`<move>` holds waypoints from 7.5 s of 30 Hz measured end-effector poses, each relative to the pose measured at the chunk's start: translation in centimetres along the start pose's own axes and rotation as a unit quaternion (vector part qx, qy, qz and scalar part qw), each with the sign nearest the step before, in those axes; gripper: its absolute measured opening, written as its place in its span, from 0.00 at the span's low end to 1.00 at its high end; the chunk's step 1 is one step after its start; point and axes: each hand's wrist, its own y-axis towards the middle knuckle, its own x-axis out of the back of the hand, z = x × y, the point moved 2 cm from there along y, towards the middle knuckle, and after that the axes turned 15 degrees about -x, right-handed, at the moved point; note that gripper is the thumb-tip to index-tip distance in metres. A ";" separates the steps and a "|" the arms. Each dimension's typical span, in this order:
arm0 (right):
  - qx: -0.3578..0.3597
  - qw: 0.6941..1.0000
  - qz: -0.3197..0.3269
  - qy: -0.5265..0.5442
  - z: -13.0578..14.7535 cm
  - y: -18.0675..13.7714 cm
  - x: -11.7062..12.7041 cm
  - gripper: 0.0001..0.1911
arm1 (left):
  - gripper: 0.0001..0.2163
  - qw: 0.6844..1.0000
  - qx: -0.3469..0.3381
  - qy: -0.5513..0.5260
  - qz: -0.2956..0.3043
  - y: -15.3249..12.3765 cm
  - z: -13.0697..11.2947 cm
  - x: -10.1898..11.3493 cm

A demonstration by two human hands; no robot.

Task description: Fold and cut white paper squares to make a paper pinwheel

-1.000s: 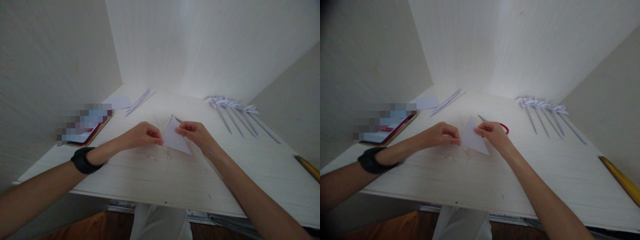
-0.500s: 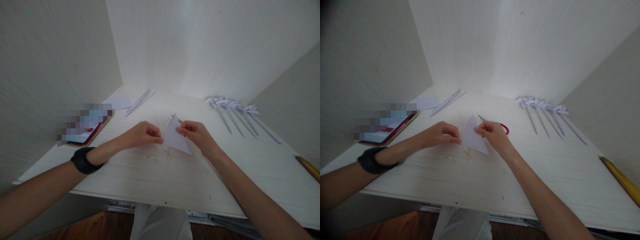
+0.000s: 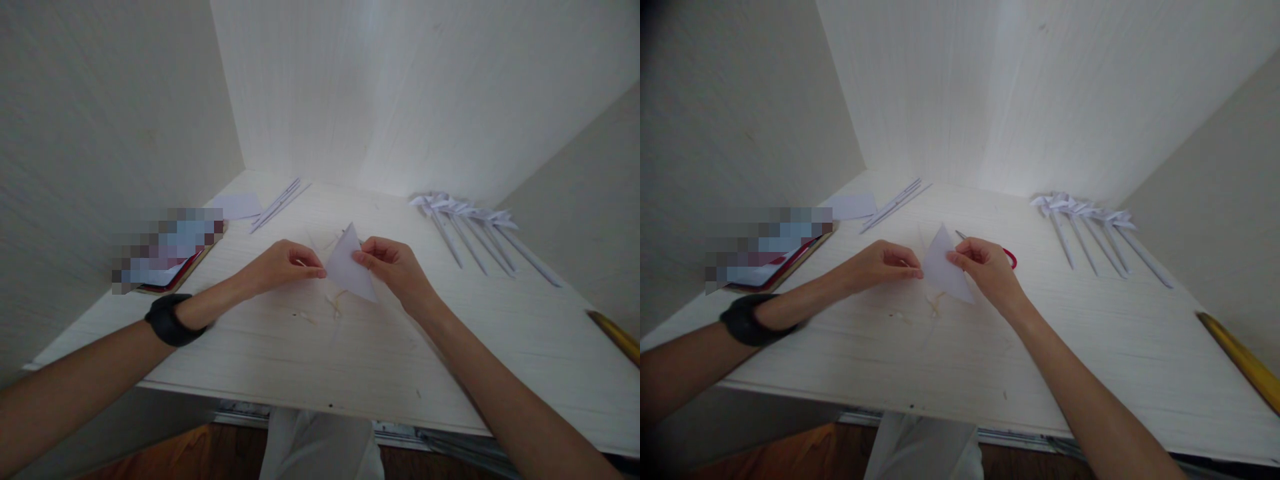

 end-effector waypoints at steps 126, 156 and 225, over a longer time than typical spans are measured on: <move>0.019 0.999 -0.043 0.001 0.3 -0.4 -0.1 0.12 | 0.06 0.991 0.027 -0.116 0.057 -0.1 -0.6 -0.3; 0.037 0.998 -0.041 -0.001 0.1 -0.5 0.1 0.14 | 0.06 0.994 0.004 -0.051 0.101 -0.5 -1.3 -0.5; 0.024 0.998 0.013 -0.049 -0.8 0.2 -0.6 0.12 | 0.07 0.994 -0.060 0.026 -0.089 -0.2 -2.1 0.7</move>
